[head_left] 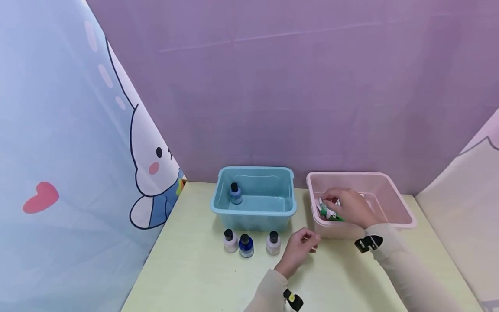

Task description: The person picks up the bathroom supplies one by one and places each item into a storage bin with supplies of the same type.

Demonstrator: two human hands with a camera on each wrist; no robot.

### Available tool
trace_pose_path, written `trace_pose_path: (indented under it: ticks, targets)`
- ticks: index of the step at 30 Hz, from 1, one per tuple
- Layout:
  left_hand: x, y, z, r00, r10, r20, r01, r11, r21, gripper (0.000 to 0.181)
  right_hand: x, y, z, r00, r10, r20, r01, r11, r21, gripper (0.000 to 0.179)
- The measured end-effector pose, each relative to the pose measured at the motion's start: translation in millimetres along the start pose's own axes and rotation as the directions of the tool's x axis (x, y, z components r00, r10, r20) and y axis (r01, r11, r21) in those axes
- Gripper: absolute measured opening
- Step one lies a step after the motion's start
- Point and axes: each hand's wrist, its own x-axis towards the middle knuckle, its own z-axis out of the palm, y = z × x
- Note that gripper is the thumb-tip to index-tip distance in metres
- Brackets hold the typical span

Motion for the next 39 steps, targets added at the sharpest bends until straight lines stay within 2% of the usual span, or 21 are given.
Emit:
trace_pose_path:
  ticks: [5, 10, 14, 20, 23, 27, 30, 32, 34, 36, 39]
  targets:
    - [-21.1, 7.1, -14.7, 0.996, 0.06, 0.069, -0.066, 0.993, 0.095, 0.014, 2.1, -13, 7, 0.998, 0.051, -0.036, -0.049, 0.998, 0.05, 0.01]
    - [-39.5, 20.6, -32.0, 0.986, 0.152, 0.072, -0.164, 0.963, 0.216, 0.011, 5.8, -27, 15, 0.993, 0.118, -0.02, -0.115, 0.986, 0.124, 0.015]
    - [-48.8, 28.0, -47.7, 0.98, 0.19, 0.059, -0.198, 0.941, 0.274, 0.014, 7.5, -37, 23, 0.989, 0.149, -0.025, -0.143, 0.976, 0.164, 0.017]
    - [-62.3, 32.4, -76.0, 0.967, 0.254, 0.012, -0.244, 0.913, 0.326, 0.016, 8.5, -48, 33, 0.983, 0.181, -0.028, -0.169, 0.956, 0.24, 0.021]
    - [-69.0, 32.9, -93.1, 0.957, 0.285, -0.046, -0.253, 0.906, 0.34, 0.012, 10.1, -53, 38, 0.976, 0.218, -0.002, -0.209, 0.94, 0.268, 0.025]
    - [-74.6, 32.0, -115.8, 0.941, 0.303, -0.153, -0.243, 0.916, 0.321, 0.008, 10.9, -59, 45, 0.966, 0.257, 0.006, -0.249, 0.929, 0.273, 0.03]
    - [-77.6, 32.6, -131.6, 0.914, 0.328, -0.24, -0.246, 0.917, 0.315, 0.007, 11.1, -63, 52, 0.961, 0.278, 0.0, -0.266, 0.922, 0.281, 0.033]
    - [-79.0, 33.2, -141.2, 0.886, 0.356, -0.297, -0.249, 0.906, 0.342, 0.006, 11.3, -66, 57, 0.955, 0.295, 0.002, -0.284, 0.917, 0.28, 0.034]
    - [-79.7, 33.8, -149.5, 0.852, 0.392, -0.348, -0.25, 0.887, 0.388, 0.005, 11.3, -69, 63, 0.948, 0.318, 0.01, -0.308, 0.91, 0.276, 0.036]
    - [-78.9, 32.4, -157.0, 0.812, 0.439, -0.386, -0.242, 0.853, 0.462, 0.005, 11.1, -70, 67, 0.942, 0.336, 0.01, -0.326, 0.906, 0.269, 0.039]
    - [-77.0, 29.3, -166.0, 0.757, 0.5, -0.421, -0.198, 0.789, 0.582, 0.005, 10.0, -73, 74, 0.933, 0.359, 0.004, -0.347, 0.899, 0.268, 0.042]
